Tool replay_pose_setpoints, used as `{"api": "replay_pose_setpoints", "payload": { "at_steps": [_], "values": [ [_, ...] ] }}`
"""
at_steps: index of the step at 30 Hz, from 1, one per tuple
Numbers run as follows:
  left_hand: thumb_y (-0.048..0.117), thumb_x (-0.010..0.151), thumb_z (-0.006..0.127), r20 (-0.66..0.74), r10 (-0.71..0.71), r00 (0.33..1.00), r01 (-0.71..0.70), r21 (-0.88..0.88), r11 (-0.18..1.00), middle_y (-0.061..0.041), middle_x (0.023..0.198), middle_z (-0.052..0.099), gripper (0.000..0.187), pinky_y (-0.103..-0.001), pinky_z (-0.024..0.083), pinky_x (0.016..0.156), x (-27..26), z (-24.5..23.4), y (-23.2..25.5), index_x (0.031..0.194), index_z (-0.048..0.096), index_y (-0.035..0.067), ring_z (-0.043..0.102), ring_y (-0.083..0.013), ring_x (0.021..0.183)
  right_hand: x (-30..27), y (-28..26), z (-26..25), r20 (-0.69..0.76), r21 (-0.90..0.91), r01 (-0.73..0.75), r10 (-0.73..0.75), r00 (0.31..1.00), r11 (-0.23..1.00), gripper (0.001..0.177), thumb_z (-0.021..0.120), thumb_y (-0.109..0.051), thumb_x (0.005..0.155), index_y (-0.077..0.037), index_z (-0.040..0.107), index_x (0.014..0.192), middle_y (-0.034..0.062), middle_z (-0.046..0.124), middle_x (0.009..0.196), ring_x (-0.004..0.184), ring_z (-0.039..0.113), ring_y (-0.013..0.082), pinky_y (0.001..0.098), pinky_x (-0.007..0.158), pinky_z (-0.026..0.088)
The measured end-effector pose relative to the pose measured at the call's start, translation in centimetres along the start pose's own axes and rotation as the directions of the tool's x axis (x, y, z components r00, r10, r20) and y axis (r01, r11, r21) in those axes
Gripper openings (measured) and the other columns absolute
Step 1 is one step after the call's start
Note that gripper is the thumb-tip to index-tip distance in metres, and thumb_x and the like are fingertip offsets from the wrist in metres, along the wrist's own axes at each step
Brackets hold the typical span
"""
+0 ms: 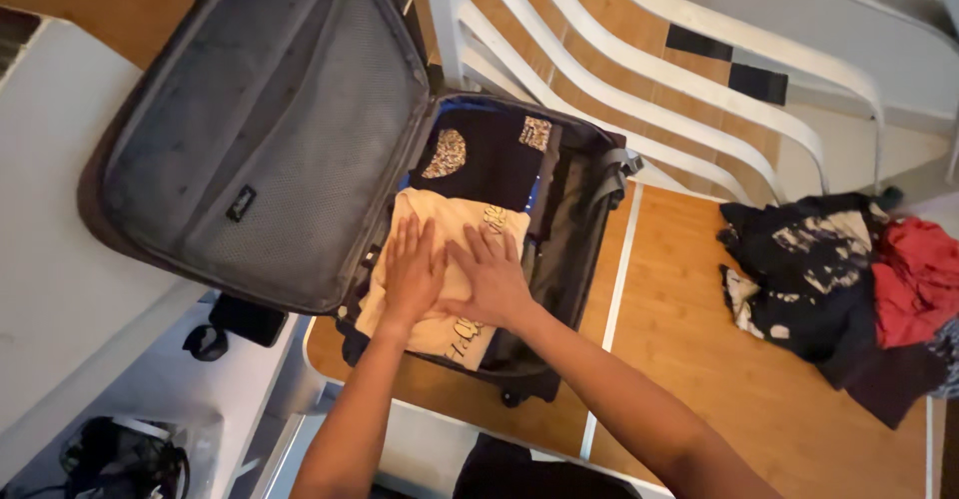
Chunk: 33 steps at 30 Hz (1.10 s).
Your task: The person folds several shirts by hand on a small wooden table and places them into an open suitcase.
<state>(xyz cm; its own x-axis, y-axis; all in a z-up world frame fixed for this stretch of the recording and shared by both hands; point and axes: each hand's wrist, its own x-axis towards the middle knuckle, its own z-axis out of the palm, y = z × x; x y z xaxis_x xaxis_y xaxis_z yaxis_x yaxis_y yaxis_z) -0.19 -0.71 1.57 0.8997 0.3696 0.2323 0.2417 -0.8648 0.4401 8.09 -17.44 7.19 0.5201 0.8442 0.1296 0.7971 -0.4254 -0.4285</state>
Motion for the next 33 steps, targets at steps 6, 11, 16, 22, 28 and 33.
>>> {"api": "replay_pose_setpoints", "payload": {
  "at_steps": [6,11,16,22,28,33],
  "values": [
    [0.031,0.101,0.053,-0.138,-0.083,0.987,0.080,-0.022,0.997,-0.024,0.154,0.048,0.048,-0.054,0.021,0.123,-0.7,-0.8,3.2,0.141,0.060,0.003,0.037,-0.0374,0.149,-4.4,0.7,-2.3,-0.108,0.073,0.015,-0.007,0.994,0.997,0.091,0.071,-0.066,0.080,-0.009,0.052,0.148,0.0264,0.042,0.156,0.148,0.033,0.0442,0.0602,0.121,0.018],
    [0.026,0.100,0.059,-0.180,-0.051,0.982,0.029,-0.121,0.992,-0.025,0.153,0.049,0.047,-0.054,0.024,0.123,-1.6,-0.8,8.4,0.139,0.060,0.001,0.040,-0.0401,0.147,-7.6,2.0,-4.2,-0.117,0.131,-0.018,0.034,0.993,0.991,0.090,0.075,-0.064,0.080,-0.009,0.052,0.147,0.0255,0.042,0.155,0.150,0.032,0.0430,0.0584,0.122,0.020],
    [0.026,0.097,0.064,-0.153,0.052,0.987,-0.067,-0.098,0.993,-0.025,0.150,0.052,0.045,-0.055,0.027,0.119,-2.3,0.3,14.3,0.135,0.063,0.002,0.044,-0.0409,0.143,-10.6,4.2,-5.3,-0.098,0.087,-0.033,0.041,0.994,0.996,0.087,0.076,-0.053,0.079,-0.007,0.049,0.147,0.0249,0.039,0.158,0.149,0.031,0.0430,0.0586,0.120,0.021],
    [0.025,0.096,0.066,-0.098,0.116,0.988,-0.130,-0.152,0.980,-0.022,0.148,0.055,0.042,-0.053,0.032,0.119,-3.5,2.1,18.7,0.132,0.065,0.003,0.048,-0.0383,0.141,-15.0,7.5,-7.1,-0.184,0.105,-0.137,0.154,0.971,0.985,0.078,0.081,-0.043,0.079,-0.010,0.054,0.144,0.0213,0.045,0.154,0.148,0.036,0.0418,0.0551,0.121,0.027],
    [0.025,0.089,0.072,-0.037,0.189,0.981,-0.192,-0.160,0.968,-0.022,0.149,0.053,0.048,-0.053,0.030,0.119,-4.5,4.9,24.2,0.130,0.064,0.002,0.047,-0.0382,0.140,-20.3,11.6,-9.3,-0.279,0.111,-0.223,0.246,0.928,0.968,0.075,0.079,-0.040,0.080,-0.006,0.053,0.142,0.0224,0.047,0.151,0.144,0.041,0.0414,0.0534,0.120,0.030],
    [0.025,0.092,0.072,0.030,0.254,0.967,-0.243,-0.192,0.951,-0.024,0.153,0.049,0.050,-0.053,0.028,0.120,-4.7,7.3,28.7,0.134,0.062,0.001,0.044,-0.0378,0.142,-24.4,15.9,-10.7,-0.304,0.077,-0.334,0.341,0.890,0.940,0.067,0.079,-0.040,0.084,-0.008,0.057,0.139,0.0237,0.049,0.149,0.141,0.042,0.0430,0.0536,0.116,0.032]
  ]
}}
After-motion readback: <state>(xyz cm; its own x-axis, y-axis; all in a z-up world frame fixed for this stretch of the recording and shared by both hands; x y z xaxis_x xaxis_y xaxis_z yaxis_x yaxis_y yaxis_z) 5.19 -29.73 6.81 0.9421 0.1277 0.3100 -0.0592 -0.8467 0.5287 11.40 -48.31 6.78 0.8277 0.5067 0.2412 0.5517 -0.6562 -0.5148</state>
